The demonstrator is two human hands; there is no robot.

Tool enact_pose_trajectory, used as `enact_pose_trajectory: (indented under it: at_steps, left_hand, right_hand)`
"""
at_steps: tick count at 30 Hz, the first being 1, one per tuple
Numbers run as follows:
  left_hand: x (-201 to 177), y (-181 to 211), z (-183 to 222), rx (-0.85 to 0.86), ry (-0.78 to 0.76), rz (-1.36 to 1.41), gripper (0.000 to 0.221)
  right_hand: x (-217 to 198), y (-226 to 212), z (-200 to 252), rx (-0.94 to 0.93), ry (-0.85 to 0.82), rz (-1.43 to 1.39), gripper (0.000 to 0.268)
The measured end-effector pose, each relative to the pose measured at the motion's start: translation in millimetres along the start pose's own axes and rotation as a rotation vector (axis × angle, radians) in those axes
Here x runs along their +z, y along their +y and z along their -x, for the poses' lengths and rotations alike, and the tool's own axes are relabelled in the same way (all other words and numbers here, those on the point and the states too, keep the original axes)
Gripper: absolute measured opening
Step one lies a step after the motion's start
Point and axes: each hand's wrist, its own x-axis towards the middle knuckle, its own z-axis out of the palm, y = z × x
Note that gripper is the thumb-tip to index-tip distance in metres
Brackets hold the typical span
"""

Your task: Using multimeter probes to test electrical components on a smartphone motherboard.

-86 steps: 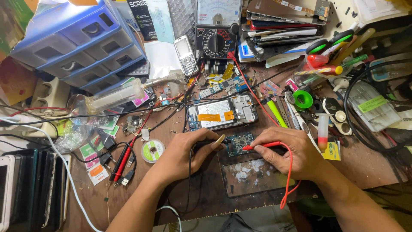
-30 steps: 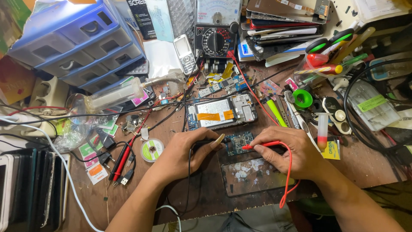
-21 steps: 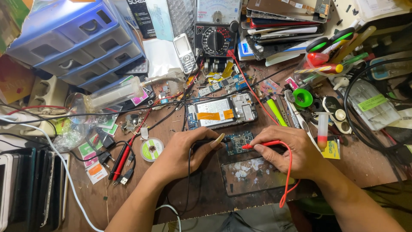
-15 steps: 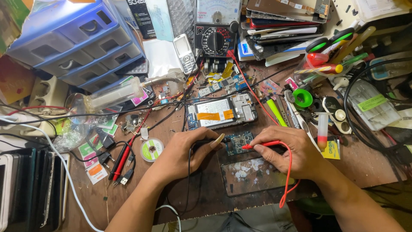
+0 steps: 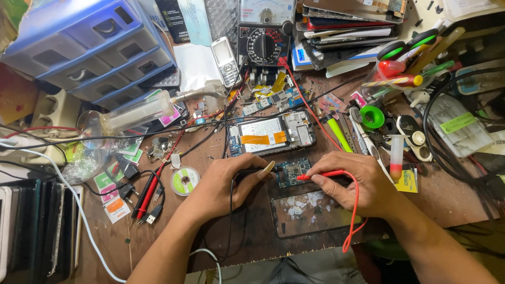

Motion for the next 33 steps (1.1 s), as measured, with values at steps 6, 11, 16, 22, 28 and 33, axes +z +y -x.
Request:
enact_pose_trajectory:
  at_steps: [6,11,16,22,28,33]
  left_hand:
    - [0,-2,1,0.036,-0.005,-0.007,0.013]
    - [-1,-6,3,0.020,-0.008,-0.012,0.014]
    - [0,-5,3,0.018,-0.007,-0.010,0.014]
    - [0,-5,3,0.010,-0.015,-0.008,0.015]
    - [1,-5,3,0.004,-0.014,0.006,0.015]
    - [1,-6,4,0.004,-0.013,0.008,0.015]
  right_hand:
    - [-5,-2,1,0.017,-0.018,0.018,0.007]
    - [-5,-5,2,0.028,-0.027,0.026,0.008]
    - [-3,-10,-1,0.031,-0.029,0.013,0.006]
    - [-3,-9,-1,0.035,-0.045,0.000,0.005]
    - [-3,-9,-1,0.031,-0.039,-0.017,0.006]
    - [-1,-10,-1,0.013,-0.040,-0.013,0.006]
